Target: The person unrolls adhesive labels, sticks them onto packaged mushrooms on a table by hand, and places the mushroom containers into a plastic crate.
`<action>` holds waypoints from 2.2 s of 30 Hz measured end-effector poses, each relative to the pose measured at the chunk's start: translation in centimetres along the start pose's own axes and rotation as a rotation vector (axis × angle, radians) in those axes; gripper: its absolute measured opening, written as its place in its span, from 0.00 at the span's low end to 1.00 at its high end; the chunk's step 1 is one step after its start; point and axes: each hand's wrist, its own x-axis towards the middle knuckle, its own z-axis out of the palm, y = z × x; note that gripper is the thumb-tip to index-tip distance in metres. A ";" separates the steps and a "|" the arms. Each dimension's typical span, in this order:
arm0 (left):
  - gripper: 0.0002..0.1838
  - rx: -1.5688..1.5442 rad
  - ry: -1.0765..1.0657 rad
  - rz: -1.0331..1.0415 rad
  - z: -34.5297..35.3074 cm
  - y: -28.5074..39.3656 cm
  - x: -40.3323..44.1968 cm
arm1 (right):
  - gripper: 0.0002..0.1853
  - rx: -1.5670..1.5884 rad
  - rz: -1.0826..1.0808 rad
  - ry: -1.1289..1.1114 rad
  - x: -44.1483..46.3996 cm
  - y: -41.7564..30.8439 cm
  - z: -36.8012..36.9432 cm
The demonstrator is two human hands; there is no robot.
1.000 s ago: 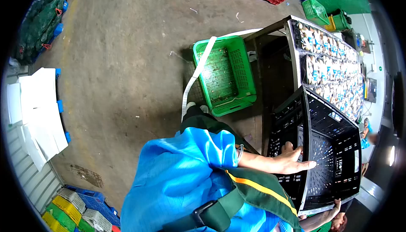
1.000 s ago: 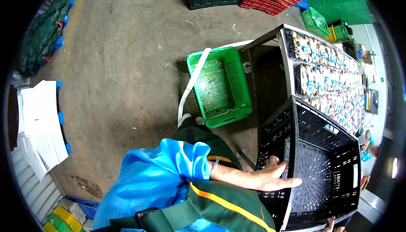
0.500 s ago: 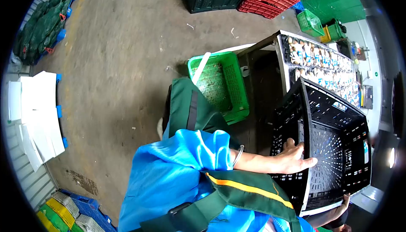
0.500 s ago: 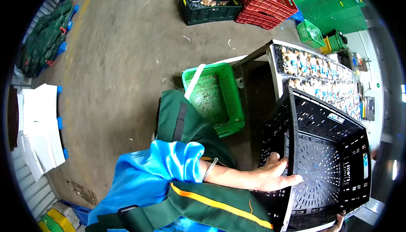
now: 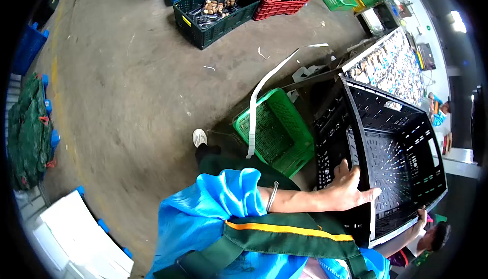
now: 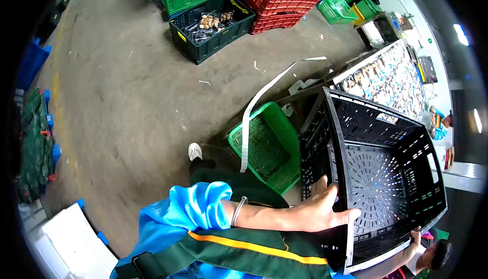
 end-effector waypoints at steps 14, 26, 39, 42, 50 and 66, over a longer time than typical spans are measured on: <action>0.53 0.077 -0.125 0.062 -12.9 8.7 10.6 | 0.12 0.110 -0.051 0.210 -3.0 1.4 11.9; 0.47 0.227 -0.350 0.119 -27.7 19.4 35.9 | 0.10 0.287 -0.205 0.521 11.5 3.7 28.3; 0.22 -0.121 -0.683 0.167 -22.2 9.8 77.0 | 0.11 -0.001 -0.054 0.964 43.8 13.5 27.4; 0.16 -0.046 -0.788 -0.162 -17.9 6.1 83.4 | 0.20 -0.018 0.033 0.952 46.0 17.3 22.1; 0.24 0.042 -0.883 0.122 -19.3 2.9 86.9 | 0.16 -0.317 0.248 1.552 20.2 35.7 27.6; 0.06 0.768 -1.517 -0.709 -42.2 -14.6 52.6 | 0.31 0.057 1.200 1.961 1.2 76.8 29.2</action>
